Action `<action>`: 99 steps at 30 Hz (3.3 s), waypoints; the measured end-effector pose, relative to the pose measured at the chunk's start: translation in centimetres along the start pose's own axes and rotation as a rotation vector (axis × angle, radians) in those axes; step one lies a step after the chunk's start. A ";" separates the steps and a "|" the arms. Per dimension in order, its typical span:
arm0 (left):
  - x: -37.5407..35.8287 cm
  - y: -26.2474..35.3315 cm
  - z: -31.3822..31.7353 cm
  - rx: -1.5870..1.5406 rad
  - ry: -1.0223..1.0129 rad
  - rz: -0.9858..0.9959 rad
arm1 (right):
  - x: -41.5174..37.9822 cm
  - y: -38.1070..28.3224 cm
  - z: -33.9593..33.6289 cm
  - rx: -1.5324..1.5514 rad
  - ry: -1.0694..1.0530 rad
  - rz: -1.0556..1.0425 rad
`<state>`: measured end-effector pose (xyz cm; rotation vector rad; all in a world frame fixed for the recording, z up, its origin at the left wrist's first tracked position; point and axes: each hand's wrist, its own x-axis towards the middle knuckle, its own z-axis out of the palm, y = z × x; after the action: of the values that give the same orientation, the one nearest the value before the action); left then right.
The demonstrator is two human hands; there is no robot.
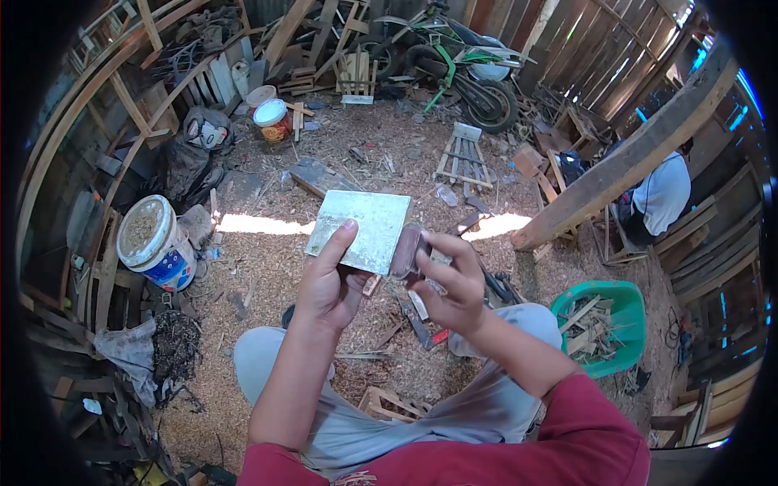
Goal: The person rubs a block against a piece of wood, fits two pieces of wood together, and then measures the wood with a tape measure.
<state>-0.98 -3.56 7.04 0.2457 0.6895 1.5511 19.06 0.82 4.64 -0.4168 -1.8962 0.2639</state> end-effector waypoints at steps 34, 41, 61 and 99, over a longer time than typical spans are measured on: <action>0.9 0.0 -1.3 0.144 0.076 0.155 | -0.1 2.6 -0.8 0.752 0.066 0.879; 0.9 -0.8 -1.5 0.165 0.045 0.094 | -0.1 2.1 -0.7 0.426 0.093 0.624; 0.6 -1.7 -0.8 0.160 0.057 0.115 | -0.5 0.8 0.9 0.449 0.058 0.663; 1.7 -1.7 -1.2 0.075 0.030 0.065 | 0.0 1.2 2.1 0.083 0.036 0.143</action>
<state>-0.42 -2.30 4.72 0.3036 0.7713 1.5950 17.25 1.95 3.48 -0.4982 -1.8166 0.4259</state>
